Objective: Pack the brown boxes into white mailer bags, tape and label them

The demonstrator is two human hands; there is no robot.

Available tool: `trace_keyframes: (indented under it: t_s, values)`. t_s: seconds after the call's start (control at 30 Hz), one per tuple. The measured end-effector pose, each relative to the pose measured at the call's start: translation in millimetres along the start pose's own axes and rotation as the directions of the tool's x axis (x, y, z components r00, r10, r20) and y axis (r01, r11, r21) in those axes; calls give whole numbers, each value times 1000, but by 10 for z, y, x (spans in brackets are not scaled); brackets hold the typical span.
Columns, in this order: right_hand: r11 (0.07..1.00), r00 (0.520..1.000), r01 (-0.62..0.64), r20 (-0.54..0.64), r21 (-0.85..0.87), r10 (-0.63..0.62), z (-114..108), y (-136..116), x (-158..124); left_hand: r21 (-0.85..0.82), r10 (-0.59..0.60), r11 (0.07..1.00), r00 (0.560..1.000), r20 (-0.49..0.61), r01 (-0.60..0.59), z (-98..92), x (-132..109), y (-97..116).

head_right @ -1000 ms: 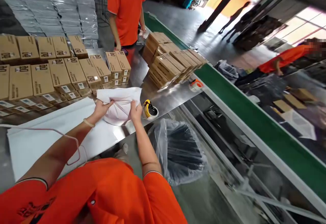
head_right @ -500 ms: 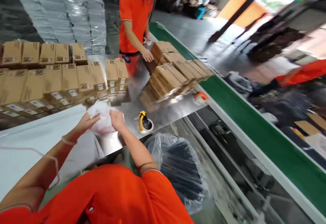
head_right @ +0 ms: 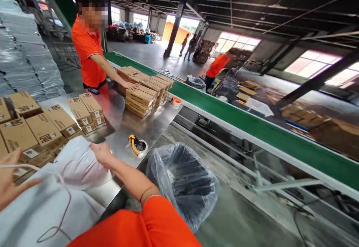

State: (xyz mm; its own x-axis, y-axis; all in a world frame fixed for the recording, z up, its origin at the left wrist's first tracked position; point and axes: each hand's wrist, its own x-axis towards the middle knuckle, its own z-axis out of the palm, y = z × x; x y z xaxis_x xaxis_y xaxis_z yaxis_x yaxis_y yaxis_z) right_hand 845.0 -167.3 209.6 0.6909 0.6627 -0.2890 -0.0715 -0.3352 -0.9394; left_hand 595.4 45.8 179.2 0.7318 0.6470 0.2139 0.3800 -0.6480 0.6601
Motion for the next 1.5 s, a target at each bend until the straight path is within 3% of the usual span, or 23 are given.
trace_keyframes:
  t_s: [0.03, 0.07, 0.17, 0.27, 0.3, 0.37, 0.4, 0.47, 0.5, 0.53, 0.6, 0.67, 0.77, 0.83, 0.9, 0.97, 1.07, 1.17, 1.27, 1.37, 1.43, 1.5]
  values:
    - [1000, 1000, -12, 17, 4, 12, 28, -11, 9, -27, 103, 994, 990, -97, -106, 171, -27, 88]
    - [1000, 999, -25, 42, -5, 25, 53, -22, 19, -59, 184, 980, 979, -88, -190, 386, -58, 196]
    - [993, 992, -45, 114, -109, 58, 66, -56, 57, -17, 239, 971, 969, -60, -240, 1010, -112, 505]
    - [969, 981, -8, 188, -247, 56, -34, -83, 69, 71, 308, 950, 948, -78, -303, 1269, -36, 621]
    - [954, 983, 47, 184, -297, 8, -83, -79, 58, 81, 335, 941, 940, -69, -330, 1275, 8, 614]
    - [871, 974, 225, 80, -437, -211, -176, -31, 7, 76, 344, 936, 939, -5, -342, 1224, 93, 573]
    - [787, 932, 306, -1, -535, -363, -210, 15, -30, 71, 319, 944, 947, 44, -321, 1184, 125, 557]
    - [580, 780, 384, -84, -719, -620, -240, 143, -109, 75, 223, 969, 964, 145, -236, 1099, 157, 571]
    - [478, 722, 420, -35, -772, -691, -234, 213, -146, 82, 162, 980, 967, 196, -181, 1057, 158, 610]
    - [386, 696, 471, 65, -794, -715, -216, 281, -178, 89, 104, 988, 963, 250, -129, 1014, 152, 671]
    - [274, 691, 573, 276, -772, -668, -165, 390, -227, 97, 5, 994, 935, 354, -42, 935, 135, 840]
    - [276, 730, 597, 368, -753, -576, -128, 451, -240, 104, -45, 995, 921, 386, 5, 872, 141, 1004]
    - [397, 819, 523, 316, -754, -478, -138, 473, -162, -56, 13, 998, 905, 424, 12, 799, 164, 1089]
    - [489, 849, 491, 271, -721, -453, -165, 470, -83, -147, 67, 989, 959, 274, -27, 761, 99, 1064]
    - [555, 863, 478, 245, -681, -442, -180, 475, -40, -56, 93, 994, 995, 31, -91, 763, -54, 1048]
    - [592, 866, 481, 246, -647, -434, -169, 497, -46, 141, 140, 982, 985, -99, -126, 832, -239, 1063]
    - [613, 867, 488, 267, -621, -421, -135, 541, -81, 305, 192, 932, 981, 36, -194, 1008, -403, 1100]
    - [595, 830, 554, 334, -582, -446, -208, 535, -82, 313, 159, 926, 969, 188, -212, 1108, -349, 1110]
    - [502, 722, 676, 351, -540, -596, -420, 465, -69, 262, 69, 956, 967, 246, -135, 1063, -198, 1116]
    - [334, 605, 756, 408, -563, -683, -565, 422, -70, 211, -18, 977, 963, 269, -41, 986, -94, 1159]
    - [271, 589, 776, 500, -570, -635, -534, 438, -65, 215, -47, 976, 957, 285, -16, 962, -64, 1206]
    - [284, 630, 758, 548, -587, -551, -426, 469, -42, 247, -75, 969, 948, 310, -4, 955, -59, 1257]
